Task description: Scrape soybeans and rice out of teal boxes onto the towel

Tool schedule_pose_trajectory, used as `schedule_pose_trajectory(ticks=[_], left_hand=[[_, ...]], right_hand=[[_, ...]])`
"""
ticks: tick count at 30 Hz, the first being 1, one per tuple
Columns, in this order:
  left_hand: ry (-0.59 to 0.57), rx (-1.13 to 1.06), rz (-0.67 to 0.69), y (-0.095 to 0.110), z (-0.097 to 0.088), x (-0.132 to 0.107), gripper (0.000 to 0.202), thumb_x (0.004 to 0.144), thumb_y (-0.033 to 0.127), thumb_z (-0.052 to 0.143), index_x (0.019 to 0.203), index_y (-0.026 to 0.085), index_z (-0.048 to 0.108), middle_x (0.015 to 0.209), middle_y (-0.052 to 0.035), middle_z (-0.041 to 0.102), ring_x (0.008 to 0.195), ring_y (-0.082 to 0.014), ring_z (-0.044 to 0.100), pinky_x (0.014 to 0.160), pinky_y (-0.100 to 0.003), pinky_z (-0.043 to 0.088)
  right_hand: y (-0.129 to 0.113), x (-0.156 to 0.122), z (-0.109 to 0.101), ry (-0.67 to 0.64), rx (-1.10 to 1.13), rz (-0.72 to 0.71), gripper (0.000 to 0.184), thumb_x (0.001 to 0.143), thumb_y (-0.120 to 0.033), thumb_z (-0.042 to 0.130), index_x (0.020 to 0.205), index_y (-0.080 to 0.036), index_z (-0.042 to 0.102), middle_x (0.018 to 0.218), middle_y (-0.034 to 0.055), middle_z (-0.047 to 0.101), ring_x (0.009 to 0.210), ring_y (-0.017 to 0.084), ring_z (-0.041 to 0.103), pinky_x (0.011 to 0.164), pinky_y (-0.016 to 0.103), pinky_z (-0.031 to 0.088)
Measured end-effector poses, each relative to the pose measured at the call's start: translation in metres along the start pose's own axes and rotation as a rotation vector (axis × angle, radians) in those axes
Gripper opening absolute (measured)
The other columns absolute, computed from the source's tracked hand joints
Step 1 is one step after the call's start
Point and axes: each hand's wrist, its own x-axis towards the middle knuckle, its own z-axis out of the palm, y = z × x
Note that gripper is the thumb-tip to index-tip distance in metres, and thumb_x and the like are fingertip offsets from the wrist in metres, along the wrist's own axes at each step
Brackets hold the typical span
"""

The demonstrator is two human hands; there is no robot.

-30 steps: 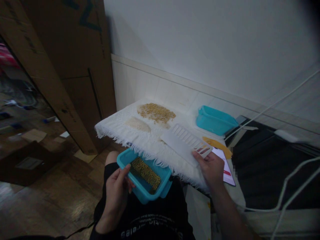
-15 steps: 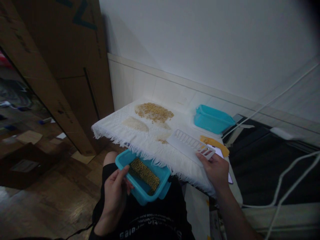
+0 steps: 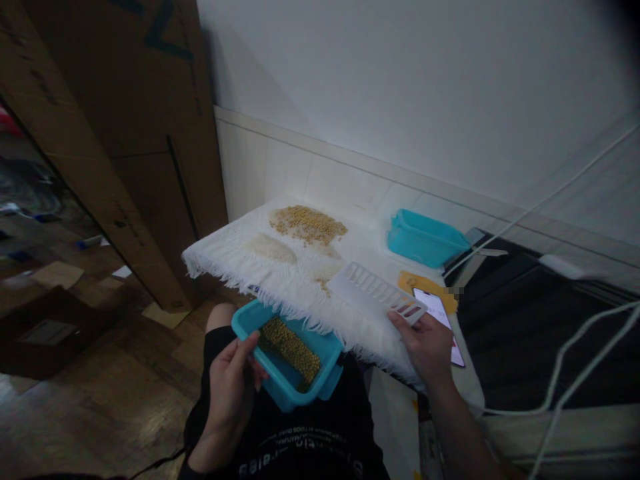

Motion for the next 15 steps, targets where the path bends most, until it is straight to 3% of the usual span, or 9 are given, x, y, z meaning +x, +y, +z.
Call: schedule_pose_trajectory(ticks=[15], left_hand=[[-0.004, -0.012, -0.006, 0.0, 0.0, -0.001, 0.038, 0.071, 0.045, 0.078, 0.053, 0.019, 0.058, 0.036, 0.0038, 0.053, 0.03, -0.0083, 0.042, 0.031, -0.019, 0.029]], right_hand=[[-0.015, 0.003, 0.004, -0.054, 0.059, 0.002, 0.033, 0.077, -0.05, 0.073, 0.084, -0.018, 0.079, 0.084, 0.0085, 0.08, 0.081, 0.029, 0.075, 0.066, 0.036, 0.059]])
